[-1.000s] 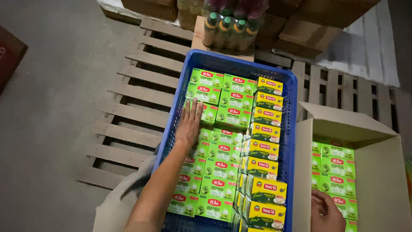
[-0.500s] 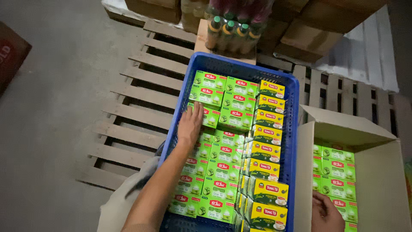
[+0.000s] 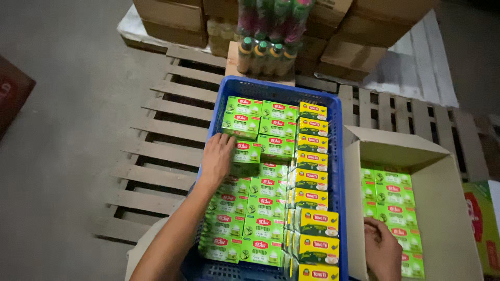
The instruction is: The person transfers small green and yellow boxes from a blue basket on their lap into a cardboard box. They pick up the boxes one by one and place them neatly in rows inside the cardboard box.
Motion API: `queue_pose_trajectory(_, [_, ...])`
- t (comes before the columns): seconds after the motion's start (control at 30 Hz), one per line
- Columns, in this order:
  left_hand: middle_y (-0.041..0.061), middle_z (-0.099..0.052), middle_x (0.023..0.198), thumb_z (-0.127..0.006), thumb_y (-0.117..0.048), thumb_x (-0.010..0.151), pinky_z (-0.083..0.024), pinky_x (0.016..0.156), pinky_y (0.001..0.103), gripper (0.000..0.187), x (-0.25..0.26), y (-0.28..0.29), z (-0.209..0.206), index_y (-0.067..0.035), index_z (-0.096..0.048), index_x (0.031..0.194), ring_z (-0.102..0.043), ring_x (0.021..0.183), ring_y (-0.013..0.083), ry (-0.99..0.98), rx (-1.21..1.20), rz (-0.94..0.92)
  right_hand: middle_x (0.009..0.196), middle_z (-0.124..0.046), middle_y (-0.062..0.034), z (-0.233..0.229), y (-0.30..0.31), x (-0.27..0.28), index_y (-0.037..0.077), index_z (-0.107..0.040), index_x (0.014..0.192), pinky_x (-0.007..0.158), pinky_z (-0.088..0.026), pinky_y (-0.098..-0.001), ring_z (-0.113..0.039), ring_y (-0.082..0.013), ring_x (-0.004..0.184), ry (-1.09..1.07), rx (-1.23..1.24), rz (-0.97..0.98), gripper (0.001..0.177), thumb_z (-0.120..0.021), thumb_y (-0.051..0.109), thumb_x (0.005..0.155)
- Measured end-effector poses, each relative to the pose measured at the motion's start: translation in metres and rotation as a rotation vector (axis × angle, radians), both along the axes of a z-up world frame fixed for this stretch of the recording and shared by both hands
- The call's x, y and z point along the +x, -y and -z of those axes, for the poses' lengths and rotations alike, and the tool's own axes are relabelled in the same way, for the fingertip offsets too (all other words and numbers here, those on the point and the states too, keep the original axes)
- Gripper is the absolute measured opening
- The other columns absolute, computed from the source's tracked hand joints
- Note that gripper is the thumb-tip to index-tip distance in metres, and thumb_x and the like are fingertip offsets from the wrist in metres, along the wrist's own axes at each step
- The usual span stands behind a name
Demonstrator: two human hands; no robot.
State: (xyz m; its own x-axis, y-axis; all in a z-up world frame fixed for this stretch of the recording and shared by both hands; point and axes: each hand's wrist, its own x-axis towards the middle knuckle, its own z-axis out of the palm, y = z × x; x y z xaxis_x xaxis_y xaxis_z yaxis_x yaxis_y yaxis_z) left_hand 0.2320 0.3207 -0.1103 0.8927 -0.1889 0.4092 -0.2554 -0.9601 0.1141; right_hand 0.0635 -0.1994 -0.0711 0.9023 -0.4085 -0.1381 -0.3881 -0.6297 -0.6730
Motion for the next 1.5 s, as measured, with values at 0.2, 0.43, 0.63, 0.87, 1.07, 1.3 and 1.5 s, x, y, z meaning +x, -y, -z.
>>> queue_pose_trajectory(0.2, [0.014, -0.059, 0.141, -0.100, -0.026, 0.065, -0.049, 0.109, 0.053, 0.092, -0.022, -0.013, -0.042, -0.019, -0.062, 0.148, -0.059, 0.127, 0.0421, -0.294, -0.422, -0.008, 0.112, -0.088, -0.0079, -0.028, -0.026, 0.000, 0.012, -0.083, 0.121, 0.093, -0.059, -0.0325, -0.081, -0.0173, 0.100, 0.075, 0.017, 0.039, 0.023, -0.068, 0.012, 0.104])
queue_pose_trajectory(0.43, [0.011, -0.065, 0.135, -0.104, -0.029, 0.064, -0.046, 0.117, 0.038, 0.087, -0.066, 0.013, -0.098, -0.020, -0.069, 0.143, -0.062, 0.132, 0.0270, -0.253, -0.783, 0.155, 0.109, -0.084, -0.0050, -0.050, -0.040, -0.003, 0.013, -0.080, 0.123, 0.084, -0.065, -0.0347, -0.078, -0.0156, 0.100, 0.227, -0.003, 0.069, 0.022, -0.070, 0.018, 0.104])
queue_pose_trajectory(0.63, [0.005, -0.060, 0.145, -0.101, -0.035, 0.068, -0.065, 0.078, 0.040, 0.086, -0.087, 0.059, -0.137, -0.030, -0.064, 0.146, -0.060, 0.137, 0.0225, -0.473, -0.799, 0.294, 0.128, -0.077, -0.0048, -0.089, -0.053, -0.001, 0.016, -0.077, 0.133, 0.092, -0.068, -0.0324, -0.074, -0.0182, 0.115, 0.351, -0.012, -0.145, 0.036, -0.069, 0.010, 0.098])
queue_pose_trajectory(0.87, [-0.002, -0.059, 0.148, -0.099, -0.031, 0.076, -0.064, 0.088, 0.042, 0.074, -0.114, 0.136, -0.182, -0.032, -0.065, 0.141, -0.063, 0.136, 0.0185, -0.666, -0.860, 0.412, 0.163, -0.056, -0.0015, -0.188, -0.084, -0.002, 0.022, -0.057, 0.158, 0.115, -0.050, -0.0423, -0.054, -0.0203, 0.151, 0.193, 0.047, -0.572, 0.081, -0.088, 0.044, 0.085])
queue_pose_trajectory(1.07, [0.003, -0.057, 0.138, -0.096, -0.021, 0.074, -0.064, 0.089, 0.038, 0.076, -0.124, 0.192, -0.189, -0.027, -0.066, 0.144, -0.062, 0.133, 0.0202, -0.723, -0.892, 0.550, 0.144, -0.056, -0.0095, -0.213, -0.080, 0.002, 0.017, -0.059, 0.151, 0.111, -0.047, -0.0462, -0.057, -0.0315, 0.136, 0.220, -0.260, -0.844, 0.079, -0.090, 0.037, 0.082])
queue_pose_trajectory(1.3, [0.004, -0.059, 0.142, -0.094, -0.015, 0.074, -0.062, 0.090, 0.035, 0.079, -0.129, 0.235, -0.198, -0.023, -0.063, 0.146, -0.061, 0.134, 0.0216, -0.582, -0.870, 0.653, 0.144, -0.057, -0.0144, -0.202, -0.034, -0.005, 0.012, -0.055, 0.155, 0.108, -0.044, -0.0498, -0.054, -0.0379, 0.132, 0.247, -0.435, -0.853, 0.094, -0.099, 0.028, 0.073])
queue_pose_trajectory(1.5, [0.016, -0.049, 0.160, -0.081, -0.024, 0.097, -0.055, 0.117, 0.044, 0.085, -0.136, 0.271, -0.178, -0.012, -0.035, 0.167, -0.063, 0.138, 0.0320, -0.514, -0.919, 0.578, 0.136, -0.059, -0.0117, -0.197, 0.031, 0.001, 0.013, -0.056, 0.155, 0.107, -0.049, -0.0454, -0.056, -0.0318, 0.131, 0.137, -0.309, -0.549, 0.084, -0.095, 0.027, 0.081])
